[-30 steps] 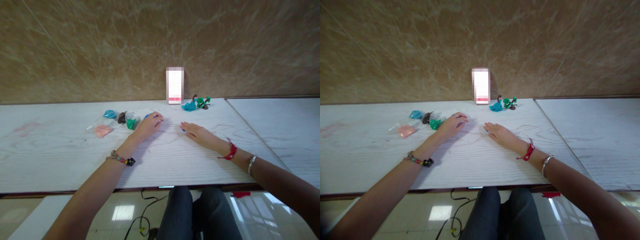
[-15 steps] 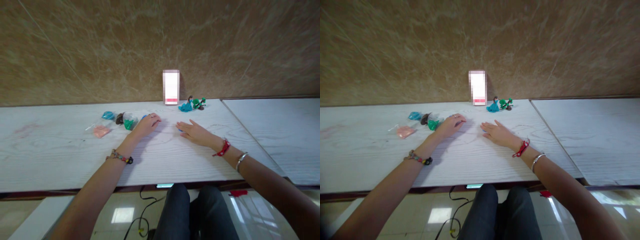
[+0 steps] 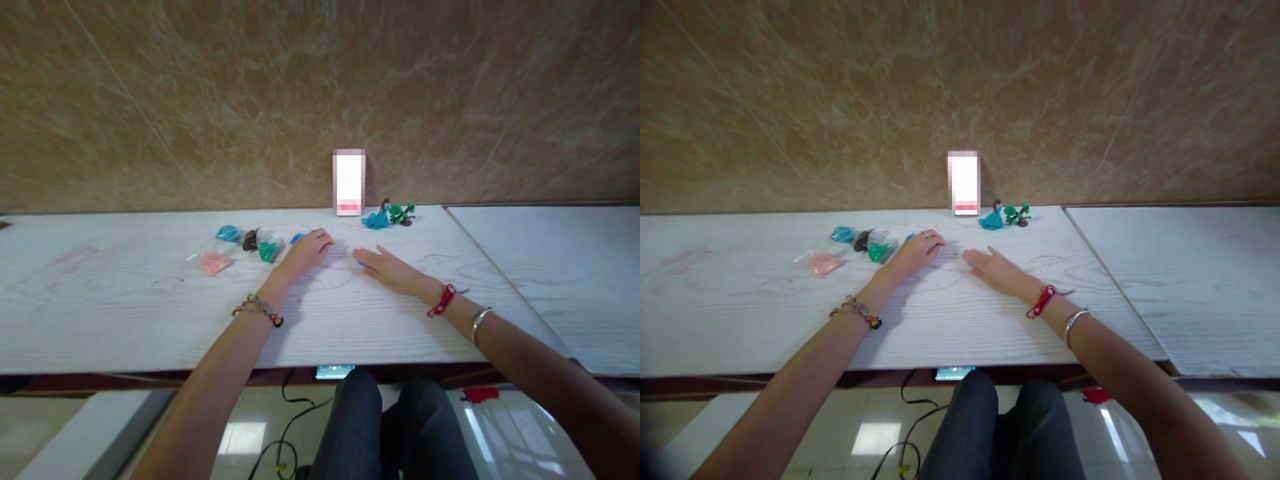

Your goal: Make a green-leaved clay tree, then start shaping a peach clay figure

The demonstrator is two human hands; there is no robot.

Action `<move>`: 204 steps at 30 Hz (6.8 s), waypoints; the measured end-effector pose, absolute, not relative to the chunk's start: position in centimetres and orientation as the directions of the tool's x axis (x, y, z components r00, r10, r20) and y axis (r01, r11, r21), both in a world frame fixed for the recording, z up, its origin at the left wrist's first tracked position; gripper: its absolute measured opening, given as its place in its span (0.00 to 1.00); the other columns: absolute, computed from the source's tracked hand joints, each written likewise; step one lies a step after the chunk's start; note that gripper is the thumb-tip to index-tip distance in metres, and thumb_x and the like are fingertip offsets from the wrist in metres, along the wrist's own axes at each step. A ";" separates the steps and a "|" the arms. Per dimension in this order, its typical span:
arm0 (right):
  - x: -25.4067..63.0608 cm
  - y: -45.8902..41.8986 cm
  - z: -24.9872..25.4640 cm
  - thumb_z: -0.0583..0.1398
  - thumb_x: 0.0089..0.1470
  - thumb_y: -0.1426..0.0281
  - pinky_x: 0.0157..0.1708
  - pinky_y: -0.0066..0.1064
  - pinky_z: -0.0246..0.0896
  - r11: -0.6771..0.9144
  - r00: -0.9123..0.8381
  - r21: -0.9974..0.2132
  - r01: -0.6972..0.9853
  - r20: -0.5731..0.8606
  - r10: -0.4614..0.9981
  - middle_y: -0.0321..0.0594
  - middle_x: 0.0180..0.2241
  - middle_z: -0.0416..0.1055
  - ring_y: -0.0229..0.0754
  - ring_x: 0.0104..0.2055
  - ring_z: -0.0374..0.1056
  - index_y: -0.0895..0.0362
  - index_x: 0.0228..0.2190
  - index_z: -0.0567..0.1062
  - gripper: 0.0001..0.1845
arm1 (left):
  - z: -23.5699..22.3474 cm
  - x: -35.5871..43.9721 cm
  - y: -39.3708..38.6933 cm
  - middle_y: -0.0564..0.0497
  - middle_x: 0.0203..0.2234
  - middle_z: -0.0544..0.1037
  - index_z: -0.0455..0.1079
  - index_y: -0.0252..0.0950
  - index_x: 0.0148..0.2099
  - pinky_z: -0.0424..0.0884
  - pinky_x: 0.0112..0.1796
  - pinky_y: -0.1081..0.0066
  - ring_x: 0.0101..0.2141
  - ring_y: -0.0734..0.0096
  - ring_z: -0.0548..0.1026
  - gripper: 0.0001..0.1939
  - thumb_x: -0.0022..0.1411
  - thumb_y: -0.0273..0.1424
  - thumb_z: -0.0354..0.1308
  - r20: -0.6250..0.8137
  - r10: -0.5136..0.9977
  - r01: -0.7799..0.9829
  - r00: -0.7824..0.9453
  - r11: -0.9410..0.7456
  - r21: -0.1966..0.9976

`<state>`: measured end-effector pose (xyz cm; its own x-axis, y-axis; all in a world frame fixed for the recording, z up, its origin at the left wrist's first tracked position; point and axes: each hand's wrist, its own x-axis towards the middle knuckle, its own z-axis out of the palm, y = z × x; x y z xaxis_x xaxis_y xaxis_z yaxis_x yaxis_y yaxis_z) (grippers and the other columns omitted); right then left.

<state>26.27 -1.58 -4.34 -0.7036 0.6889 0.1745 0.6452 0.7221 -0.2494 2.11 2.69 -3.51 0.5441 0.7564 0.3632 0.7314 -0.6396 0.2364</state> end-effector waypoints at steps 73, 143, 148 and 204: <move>25.5 -1.7 -3.9 0.39 0.59 0.65 0.58 0.49 0.34 0.674 -0.676 -0.248 0.696 0.092 0.731 0.46 0.59 0.49 0.44 0.62 0.43 0.58 0.57 0.53 0.26 | -3.1 3.1 4.5 0.47 0.36 0.77 0.69 0.35 0.42 0.65 0.37 0.73 0.36 0.69 0.73 0.15 0.60 0.30 0.43 0.174 0.839 0.840 0.516 -0.536 0.091; 26.8 -2.8 -4.6 0.42 0.58 0.71 0.59 0.40 0.41 0.807 -0.795 -0.210 0.552 0.158 0.585 0.38 0.58 0.53 0.38 0.60 0.48 0.56 0.55 0.58 0.23 | -3.1 3.3 4.3 0.47 0.36 0.77 0.69 0.35 0.43 0.65 0.36 0.72 0.35 0.68 0.73 0.16 0.60 0.30 0.41 0.173 0.844 0.843 0.508 -0.528 0.104; 26.3 -2.3 -4.5 0.43 0.57 0.73 0.59 0.46 0.37 0.714 -0.694 -0.176 0.678 0.166 0.700 0.44 0.57 0.54 0.42 0.59 0.50 0.60 0.54 0.59 0.24 | -3.3 3.6 4.4 0.47 0.37 0.77 0.69 0.36 0.43 0.65 0.36 0.72 0.36 0.68 0.73 0.16 0.60 0.31 0.42 0.171 0.816 0.813 0.553 -0.573 0.106; 25.9 -3.6 -4.3 0.45 0.57 0.72 0.58 0.41 0.45 0.619 -0.623 -0.252 0.744 0.072 0.779 0.47 0.57 0.55 0.41 0.59 0.51 0.60 0.54 0.58 0.23 | -3.3 2.8 4.5 0.47 0.39 0.76 0.66 0.36 0.46 0.66 0.39 0.72 0.38 0.68 0.73 0.15 0.60 0.30 0.42 0.170 0.836 0.842 0.521 -0.537 0.059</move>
